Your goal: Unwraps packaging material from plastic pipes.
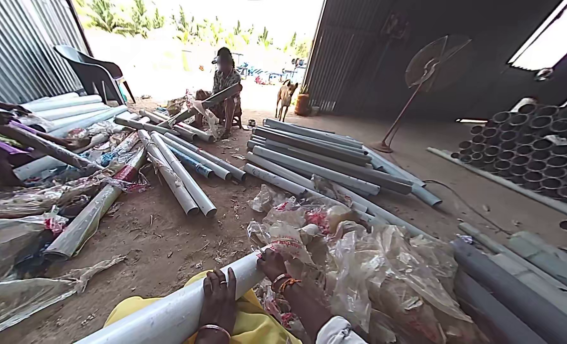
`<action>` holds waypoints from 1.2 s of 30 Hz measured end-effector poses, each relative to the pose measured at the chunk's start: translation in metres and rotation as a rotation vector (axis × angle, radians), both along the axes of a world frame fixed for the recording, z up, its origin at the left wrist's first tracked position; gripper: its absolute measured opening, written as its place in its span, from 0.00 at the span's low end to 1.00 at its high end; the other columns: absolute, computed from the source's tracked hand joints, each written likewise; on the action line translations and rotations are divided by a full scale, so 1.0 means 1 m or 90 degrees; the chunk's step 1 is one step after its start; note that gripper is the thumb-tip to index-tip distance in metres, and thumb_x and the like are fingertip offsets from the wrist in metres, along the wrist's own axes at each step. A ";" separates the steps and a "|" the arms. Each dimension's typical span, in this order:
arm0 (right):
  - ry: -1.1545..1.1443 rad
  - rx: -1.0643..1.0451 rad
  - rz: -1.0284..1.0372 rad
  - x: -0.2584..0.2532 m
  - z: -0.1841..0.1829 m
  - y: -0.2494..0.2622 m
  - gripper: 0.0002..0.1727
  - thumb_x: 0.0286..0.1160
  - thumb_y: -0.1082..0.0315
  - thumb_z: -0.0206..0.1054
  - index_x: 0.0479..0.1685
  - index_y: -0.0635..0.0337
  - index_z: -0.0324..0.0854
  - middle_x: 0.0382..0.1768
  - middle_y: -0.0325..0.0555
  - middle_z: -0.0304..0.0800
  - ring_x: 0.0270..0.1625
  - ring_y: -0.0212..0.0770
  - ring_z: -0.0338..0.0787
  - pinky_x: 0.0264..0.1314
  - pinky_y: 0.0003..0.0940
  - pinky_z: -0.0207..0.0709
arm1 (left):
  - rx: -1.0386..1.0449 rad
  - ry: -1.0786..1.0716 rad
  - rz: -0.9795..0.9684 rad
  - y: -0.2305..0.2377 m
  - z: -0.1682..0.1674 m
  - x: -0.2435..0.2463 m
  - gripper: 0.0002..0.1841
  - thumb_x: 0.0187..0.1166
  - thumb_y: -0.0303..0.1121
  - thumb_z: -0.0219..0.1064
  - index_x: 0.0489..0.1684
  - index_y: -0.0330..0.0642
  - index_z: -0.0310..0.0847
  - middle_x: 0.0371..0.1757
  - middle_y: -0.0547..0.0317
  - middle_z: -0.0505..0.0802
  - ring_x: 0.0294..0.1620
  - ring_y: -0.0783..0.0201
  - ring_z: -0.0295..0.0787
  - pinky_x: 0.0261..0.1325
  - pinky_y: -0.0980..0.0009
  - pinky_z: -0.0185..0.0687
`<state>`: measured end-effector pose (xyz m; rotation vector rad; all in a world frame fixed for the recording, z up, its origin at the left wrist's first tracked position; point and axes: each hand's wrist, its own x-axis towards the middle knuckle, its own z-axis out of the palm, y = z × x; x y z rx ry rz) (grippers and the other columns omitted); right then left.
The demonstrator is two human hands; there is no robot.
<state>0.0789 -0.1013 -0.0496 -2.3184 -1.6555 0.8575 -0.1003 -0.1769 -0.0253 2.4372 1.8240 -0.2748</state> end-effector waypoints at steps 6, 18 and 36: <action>0.195 0.059 -0.089 0.013 -0.023 -0.010 0.26 0.81 0.54 0.71 0.63 0.70 0.81 0.54 0.65 0.88 0.52 0.57 0.90 0.63 0.53 0.81 | 0.016 -0.010 0.003 0.001 0.000 -0.001 0.42 0.80 0.43 0.68 0.92 0.35 0.54 0.85 0.22 0.67 0.87 0.29 0.59 0.87 0.38 0.47; 0.297 0.100 -0.113 0.016 -0.033 -0.002 0.14 0.83 0.67 0.67 0.53 0.73 0.82 0.35 0.53 0.88 0.35 0.42 0.89 0.46 0.38 0.84 | -0.007 -0.003 0.003 -0.001 0.005 0.002 0.41 0.82 0.40 0.66 0.92 0.34 0.51 0.85 0.23 0.65 0.88 0.29 0.57 0.88 0.39 0.45; -0.070 -0.006 0.048 -0.004 0.001 0.003 0.24 0.89 0.63 0.58 0.75 0.72 0.74 0.71 0.66 0.82 0.76 0.59 0.82 0.80 0.52 0.72 | 0.004 0.009 -0.003 -0.001 0.001 0.000 0.40 0.82 0.40 0.65 0.92 0.34 0.52 0.85 0.22 0.66 0.88 0.30 0.58 0.88 0.41 0.47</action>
